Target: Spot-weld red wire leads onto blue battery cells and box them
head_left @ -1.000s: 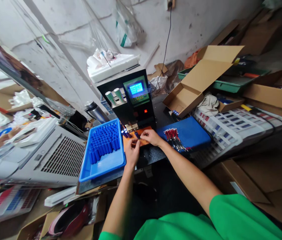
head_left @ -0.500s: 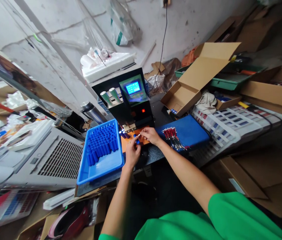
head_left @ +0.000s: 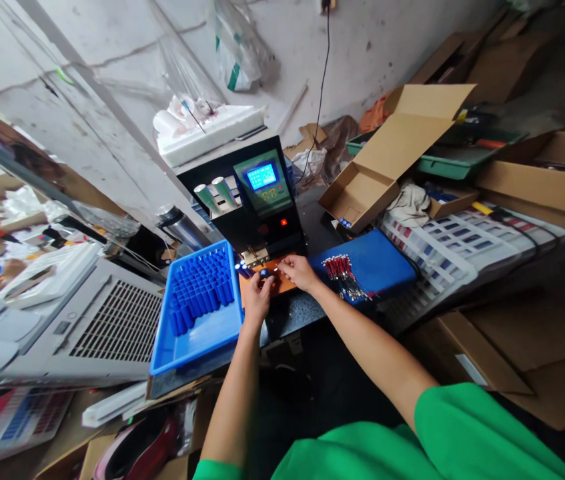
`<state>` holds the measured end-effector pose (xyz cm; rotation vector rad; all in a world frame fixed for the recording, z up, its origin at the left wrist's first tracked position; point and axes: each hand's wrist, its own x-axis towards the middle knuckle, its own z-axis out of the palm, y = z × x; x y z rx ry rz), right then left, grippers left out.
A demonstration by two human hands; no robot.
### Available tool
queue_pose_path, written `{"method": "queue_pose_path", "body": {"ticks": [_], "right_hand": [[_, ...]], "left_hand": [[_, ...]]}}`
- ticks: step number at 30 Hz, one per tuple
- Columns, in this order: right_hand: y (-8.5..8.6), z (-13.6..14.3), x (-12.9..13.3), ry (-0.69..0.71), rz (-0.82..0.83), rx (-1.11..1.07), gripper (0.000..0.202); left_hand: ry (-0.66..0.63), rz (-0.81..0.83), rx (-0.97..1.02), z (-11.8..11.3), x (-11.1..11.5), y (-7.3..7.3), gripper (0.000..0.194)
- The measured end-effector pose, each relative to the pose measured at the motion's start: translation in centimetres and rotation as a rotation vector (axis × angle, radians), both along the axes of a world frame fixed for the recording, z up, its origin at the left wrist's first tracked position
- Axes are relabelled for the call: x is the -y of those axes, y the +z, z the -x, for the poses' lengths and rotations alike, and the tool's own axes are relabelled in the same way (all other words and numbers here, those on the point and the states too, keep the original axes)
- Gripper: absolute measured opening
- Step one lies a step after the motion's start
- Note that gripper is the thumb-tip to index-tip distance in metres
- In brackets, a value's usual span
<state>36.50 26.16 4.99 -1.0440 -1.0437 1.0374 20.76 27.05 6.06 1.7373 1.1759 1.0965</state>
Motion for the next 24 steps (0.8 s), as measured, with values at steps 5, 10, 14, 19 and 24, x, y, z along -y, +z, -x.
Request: {"method": "queue_pose_path", "body": {"ticks": [5,10,14,19,24], "right_hand": [[-0.1,0.1,-0.1,-0.046,0.004,-0.022,0.037],[0.0,0.2,0.0,-0.066,0.004,-0.077,0.035],[0.2,0.3,-0.2,-0.065,0.041,-0.059,0.032],[0.7,1.0,-0.6,-0.052,0.082,-0.04,0.027],[1.5,2.0,-0.8,-0.006,0.077,-0.091,0.03]], "left_hand": [[0.132,-0.061,-0.015,-0.1,0.1,0.0,0.032],[0.149,-0.099,-0.041,-0.4,-0.1,-0.1,0.034],[0.179,-0.115,-0.105,-0.6,-0.1,-0.2,0.03],[0.214,-0.069,-0.176,-0.8,0.1,-0.4,0.027],[0.223,-0.05,-0.187,-0.8,0.2,-0.8,0.029]]}}
